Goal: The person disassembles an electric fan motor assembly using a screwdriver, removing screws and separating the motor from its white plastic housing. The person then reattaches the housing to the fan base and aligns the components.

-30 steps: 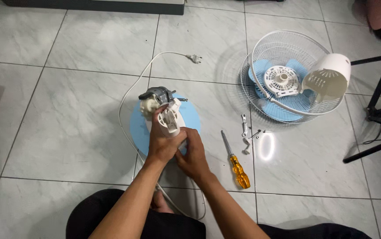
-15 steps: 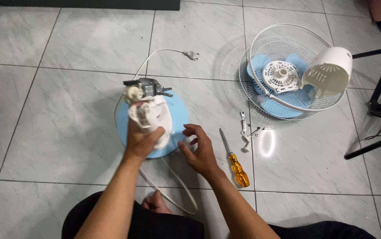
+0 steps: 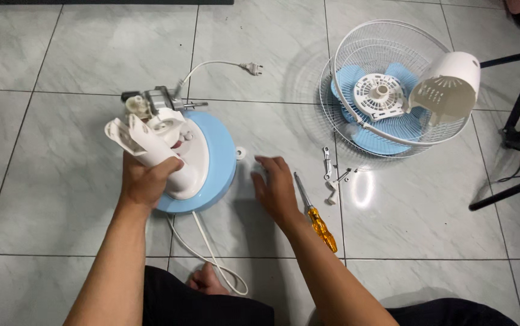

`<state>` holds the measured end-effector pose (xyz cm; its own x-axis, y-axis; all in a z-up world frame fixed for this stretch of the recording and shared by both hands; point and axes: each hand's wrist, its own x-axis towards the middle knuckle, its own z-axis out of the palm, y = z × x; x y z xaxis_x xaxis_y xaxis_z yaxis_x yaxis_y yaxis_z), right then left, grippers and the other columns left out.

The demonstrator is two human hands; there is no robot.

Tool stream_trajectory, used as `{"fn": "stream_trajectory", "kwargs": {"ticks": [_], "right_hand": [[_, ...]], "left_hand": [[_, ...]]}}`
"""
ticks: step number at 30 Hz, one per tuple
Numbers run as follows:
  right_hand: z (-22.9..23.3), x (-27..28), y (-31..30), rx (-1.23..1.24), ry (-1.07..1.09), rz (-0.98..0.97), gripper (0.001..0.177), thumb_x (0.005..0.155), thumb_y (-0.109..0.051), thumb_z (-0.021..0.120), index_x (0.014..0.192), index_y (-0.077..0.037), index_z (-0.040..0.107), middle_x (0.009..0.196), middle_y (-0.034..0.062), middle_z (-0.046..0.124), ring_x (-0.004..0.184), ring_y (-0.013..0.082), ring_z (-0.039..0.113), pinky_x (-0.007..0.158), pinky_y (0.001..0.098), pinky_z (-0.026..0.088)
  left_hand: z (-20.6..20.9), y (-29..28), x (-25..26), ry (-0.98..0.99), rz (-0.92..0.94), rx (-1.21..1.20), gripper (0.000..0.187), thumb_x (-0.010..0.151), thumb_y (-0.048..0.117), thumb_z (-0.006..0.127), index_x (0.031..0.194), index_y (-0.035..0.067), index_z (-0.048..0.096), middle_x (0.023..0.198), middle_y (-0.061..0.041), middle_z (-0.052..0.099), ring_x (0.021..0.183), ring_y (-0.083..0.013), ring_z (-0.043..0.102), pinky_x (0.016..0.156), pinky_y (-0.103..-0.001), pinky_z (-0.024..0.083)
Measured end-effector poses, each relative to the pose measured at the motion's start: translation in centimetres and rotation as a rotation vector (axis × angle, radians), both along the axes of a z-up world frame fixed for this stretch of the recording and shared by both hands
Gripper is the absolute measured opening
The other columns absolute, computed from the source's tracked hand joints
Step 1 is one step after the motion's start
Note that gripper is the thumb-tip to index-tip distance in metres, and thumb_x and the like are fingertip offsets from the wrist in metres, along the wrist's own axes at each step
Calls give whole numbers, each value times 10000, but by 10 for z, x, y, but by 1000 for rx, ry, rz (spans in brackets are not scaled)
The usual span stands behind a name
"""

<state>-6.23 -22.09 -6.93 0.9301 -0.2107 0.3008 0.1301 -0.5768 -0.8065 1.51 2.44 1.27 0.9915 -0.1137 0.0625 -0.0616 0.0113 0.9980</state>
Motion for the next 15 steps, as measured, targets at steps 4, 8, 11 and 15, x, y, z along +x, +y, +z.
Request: {"fn": "stream_trajectory", "kwargs": {"ticks": [4, 8, 11, 15], "right_hand": [[5, 34, 15, -162, 122, 52, 444, 854, -80, 752, 1286, -32, 663, 1210, 226, 594, 1089, 402, 585, 865, 460, 535], [3, 51, 21, -307, 138, 91, 340, 846, -77, 725, 1182, -34, 695, 1218, 210, 596, 1106, 390, 586, 872, 464, 547], [-3, 50, 15, -363, 204, 95, 185, 914, -62, 665, 1086, 1, 694, 1176, 199, 617, 1084, 386, 606, 855, 468, 552], [0, 41, -1, -264, 171, 50, 146, 996, -104, 630, 1078, -20, 717, 1065, 180, 666, 959, 373, 669, 846, 465, 563]], "left_hand": [[4, 2, -3, -26, 39, 15, 593, 692, -12, 702, 1273, 14, 586, 1128, -78, 661, 1017, -200, 672, 883, -323, 576], [5, -1, -5, -42, -5, -39, 688, 666, -18, 690, 1329, 41, 518, 1182, -78, 635, 1095, -202, 659, 934, -337, 570], [3, 0, -7, -47, -37, -28, 718, 662, -24, 682, 1354, 41, 501, 1212, -90, 631, 1134, -211, 656, 969, -353, 570], [-4, -7, -11, -67, -93, -9, 724, 680, -8, 678, 1372, 24, 468, 1239, -105, 628, 1158, -224, 651, 1010, -360, 555]]}}
